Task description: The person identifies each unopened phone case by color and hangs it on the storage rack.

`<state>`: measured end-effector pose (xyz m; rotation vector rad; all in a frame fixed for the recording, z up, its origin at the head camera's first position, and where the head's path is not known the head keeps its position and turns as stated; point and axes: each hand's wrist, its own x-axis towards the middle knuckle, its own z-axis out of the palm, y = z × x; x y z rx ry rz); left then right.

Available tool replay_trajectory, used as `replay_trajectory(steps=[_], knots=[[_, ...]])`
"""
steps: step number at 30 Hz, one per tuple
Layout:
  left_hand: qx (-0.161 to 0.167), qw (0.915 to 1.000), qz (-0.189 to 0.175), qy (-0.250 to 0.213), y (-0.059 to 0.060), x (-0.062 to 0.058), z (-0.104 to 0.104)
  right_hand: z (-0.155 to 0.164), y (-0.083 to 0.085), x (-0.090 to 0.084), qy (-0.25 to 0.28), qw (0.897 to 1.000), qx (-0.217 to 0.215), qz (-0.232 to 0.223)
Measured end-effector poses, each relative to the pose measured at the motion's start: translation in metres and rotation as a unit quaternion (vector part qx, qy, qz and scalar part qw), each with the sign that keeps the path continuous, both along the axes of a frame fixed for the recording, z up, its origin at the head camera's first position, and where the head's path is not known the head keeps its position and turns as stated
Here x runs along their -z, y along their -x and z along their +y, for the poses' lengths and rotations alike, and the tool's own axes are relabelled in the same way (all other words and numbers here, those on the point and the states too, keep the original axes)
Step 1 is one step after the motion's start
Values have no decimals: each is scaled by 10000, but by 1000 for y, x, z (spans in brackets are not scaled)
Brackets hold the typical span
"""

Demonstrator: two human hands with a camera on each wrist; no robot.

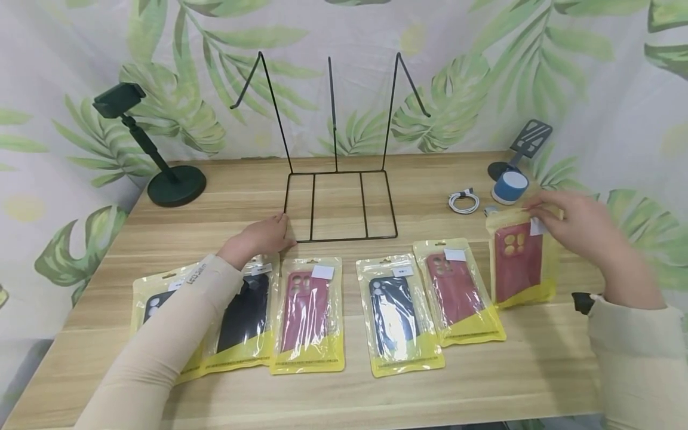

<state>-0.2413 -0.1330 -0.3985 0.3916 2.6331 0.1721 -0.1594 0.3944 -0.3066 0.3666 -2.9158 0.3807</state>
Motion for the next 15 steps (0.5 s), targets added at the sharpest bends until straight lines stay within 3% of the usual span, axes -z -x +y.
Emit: replay_trajectory(steps=[4, 9, 15], knots=[[-27, 10000, -7, 23, -1, -1, -1, -8, -6, -10, -3, 9958, -436, 807], [-72, 10000, 12, 49, -2, -3, -1, -20, -8, -20, 94, 9821, -1066, 1550], [-39, 10000, 51, 28, -3, -5, 0, -41, -1, -36, 35, 9704, -1225, 2080]])
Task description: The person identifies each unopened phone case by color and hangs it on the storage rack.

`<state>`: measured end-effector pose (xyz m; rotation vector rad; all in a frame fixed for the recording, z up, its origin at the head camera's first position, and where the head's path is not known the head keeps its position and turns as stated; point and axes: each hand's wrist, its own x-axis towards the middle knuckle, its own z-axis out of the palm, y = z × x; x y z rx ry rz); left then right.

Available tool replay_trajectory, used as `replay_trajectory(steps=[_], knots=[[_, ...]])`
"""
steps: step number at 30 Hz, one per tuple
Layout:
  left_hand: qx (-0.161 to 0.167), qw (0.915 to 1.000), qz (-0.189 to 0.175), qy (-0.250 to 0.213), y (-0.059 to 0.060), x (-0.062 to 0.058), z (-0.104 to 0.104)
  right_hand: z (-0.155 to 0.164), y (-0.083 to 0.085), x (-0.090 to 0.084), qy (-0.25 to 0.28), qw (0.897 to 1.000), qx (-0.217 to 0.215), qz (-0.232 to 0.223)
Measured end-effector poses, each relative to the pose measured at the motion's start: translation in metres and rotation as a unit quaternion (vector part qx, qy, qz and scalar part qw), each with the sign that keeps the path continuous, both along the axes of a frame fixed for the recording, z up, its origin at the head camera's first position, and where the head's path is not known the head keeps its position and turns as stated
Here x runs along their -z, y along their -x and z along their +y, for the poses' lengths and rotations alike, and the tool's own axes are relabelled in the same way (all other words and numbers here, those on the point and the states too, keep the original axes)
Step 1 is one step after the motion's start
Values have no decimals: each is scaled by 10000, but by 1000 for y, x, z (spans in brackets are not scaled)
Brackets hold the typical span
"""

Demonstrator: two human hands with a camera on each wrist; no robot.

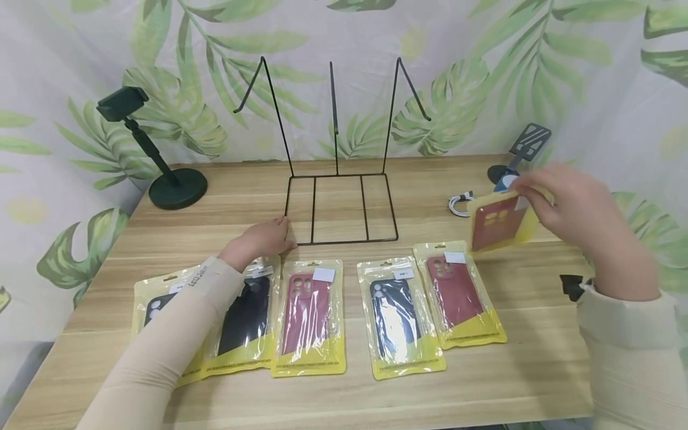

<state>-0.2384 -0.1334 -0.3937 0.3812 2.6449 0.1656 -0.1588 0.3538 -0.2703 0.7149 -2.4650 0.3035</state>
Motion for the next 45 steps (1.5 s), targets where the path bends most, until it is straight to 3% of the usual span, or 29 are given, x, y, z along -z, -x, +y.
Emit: replay_trajectory(steps=[8, 14, 21, 31, 38, 45], knots=[[-86, 9999, -60, -40, -1, 1, -2, -40, 23, -12, 666, 9958, -356, 515], [-102, 9999, -38, 15, -1, 3, -5, -77, 45, -20, 1110, 9835, -906, 1103], [-78, 10000, 1, 9, 1, 5, -7, -114, 73, -27, 1860, 9690, -961, 1309], [45, 9996, 69, 253, -1, 4, -5, -122, 94, -24, 1604, 9824, -514, 803], [16, 9999, 78, 122, -1, 4, -3, -120, 109, -26, 1630, 9858, -175, 372], [-51, 9999, 92, 57, -4, 1, -2, -121, 125, -31, 1596, 9854, 439, -398]])
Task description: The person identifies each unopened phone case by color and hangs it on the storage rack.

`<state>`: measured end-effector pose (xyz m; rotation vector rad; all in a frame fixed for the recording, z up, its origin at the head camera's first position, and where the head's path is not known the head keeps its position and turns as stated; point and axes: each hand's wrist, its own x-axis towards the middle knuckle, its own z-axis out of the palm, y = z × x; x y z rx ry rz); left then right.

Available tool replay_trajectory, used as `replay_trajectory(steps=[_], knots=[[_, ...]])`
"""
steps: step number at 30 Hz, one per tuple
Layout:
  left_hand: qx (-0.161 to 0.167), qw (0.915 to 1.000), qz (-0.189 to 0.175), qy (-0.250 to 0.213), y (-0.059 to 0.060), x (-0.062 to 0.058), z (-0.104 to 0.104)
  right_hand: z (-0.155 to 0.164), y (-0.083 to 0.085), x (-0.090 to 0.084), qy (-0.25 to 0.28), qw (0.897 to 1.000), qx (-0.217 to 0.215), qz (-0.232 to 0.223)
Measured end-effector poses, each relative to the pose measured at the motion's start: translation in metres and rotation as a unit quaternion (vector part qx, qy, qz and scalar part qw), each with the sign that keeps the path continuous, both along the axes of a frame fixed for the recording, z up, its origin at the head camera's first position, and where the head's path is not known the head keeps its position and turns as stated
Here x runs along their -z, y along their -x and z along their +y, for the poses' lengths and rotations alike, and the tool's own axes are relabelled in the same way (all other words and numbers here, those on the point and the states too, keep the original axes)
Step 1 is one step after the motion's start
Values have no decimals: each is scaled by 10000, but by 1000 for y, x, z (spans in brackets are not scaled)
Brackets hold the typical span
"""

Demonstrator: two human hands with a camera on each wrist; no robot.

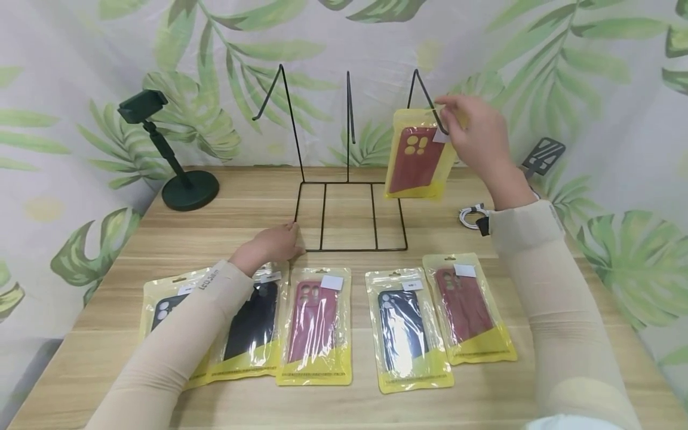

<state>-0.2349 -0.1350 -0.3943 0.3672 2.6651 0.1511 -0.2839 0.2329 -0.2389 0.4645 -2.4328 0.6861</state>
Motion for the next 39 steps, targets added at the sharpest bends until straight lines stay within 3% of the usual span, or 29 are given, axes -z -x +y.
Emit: replay_trajectory(steps=[9, 24, 32, 39], knots=[[-44, 10000, -2, 44, 2, 1, 1, -6, 31, -7, 141, 9985, 275, -442], [-103, 9998, -23, 163, 1, 2, 1, -27, 75, -12, 347, 9876, 973, -1179], [-65, 9998, -32, 189, -3, -1, 2, -21, 86, -6, 368, 9838, 1118, -1353], [44, 9998, 46, 195, 0, -4, 0, -6, 77, 5, 492, 9815, 1251, -1362]])
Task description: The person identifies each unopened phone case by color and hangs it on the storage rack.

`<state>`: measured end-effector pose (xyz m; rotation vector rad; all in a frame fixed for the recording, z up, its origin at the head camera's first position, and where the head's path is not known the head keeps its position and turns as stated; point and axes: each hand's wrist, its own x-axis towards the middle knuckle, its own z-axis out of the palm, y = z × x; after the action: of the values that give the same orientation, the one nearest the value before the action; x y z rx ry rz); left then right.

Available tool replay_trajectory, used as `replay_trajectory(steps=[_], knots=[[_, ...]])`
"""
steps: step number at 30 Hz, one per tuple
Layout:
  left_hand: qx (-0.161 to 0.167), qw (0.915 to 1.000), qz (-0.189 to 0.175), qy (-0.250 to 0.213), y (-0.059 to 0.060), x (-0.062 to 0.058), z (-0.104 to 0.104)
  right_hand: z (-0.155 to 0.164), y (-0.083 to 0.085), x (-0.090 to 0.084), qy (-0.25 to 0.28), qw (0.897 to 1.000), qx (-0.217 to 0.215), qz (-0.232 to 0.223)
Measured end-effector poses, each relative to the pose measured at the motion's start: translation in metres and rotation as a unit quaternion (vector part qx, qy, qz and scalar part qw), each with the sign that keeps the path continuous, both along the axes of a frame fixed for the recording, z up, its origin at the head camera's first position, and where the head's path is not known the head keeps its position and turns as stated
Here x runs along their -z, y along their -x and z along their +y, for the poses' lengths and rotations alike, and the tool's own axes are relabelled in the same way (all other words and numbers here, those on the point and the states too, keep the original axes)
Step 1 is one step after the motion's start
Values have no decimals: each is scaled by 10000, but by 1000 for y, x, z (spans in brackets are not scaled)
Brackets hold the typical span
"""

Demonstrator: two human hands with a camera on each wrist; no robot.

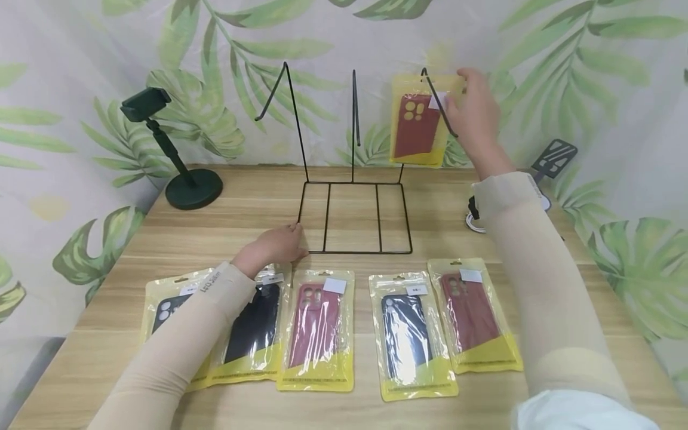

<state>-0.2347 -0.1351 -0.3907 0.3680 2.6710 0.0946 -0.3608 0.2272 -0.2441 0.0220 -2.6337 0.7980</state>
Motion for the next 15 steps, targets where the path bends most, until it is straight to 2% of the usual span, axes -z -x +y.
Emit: replay_trajectory(steps=[7, 12, 15], knots=[[19, 10000, -57, 44, 3, -2, -5, 20, -25, 15, 73, 9997, -99, -231], [-25, 9999, -98, 16, 3, -2, -11, 33, -51, 33, -314, 9981, -367, -386], [1, 9999, -86, 64, 4, -1, -13, 39, -69, 44, -676, 9942, -540, -645]])
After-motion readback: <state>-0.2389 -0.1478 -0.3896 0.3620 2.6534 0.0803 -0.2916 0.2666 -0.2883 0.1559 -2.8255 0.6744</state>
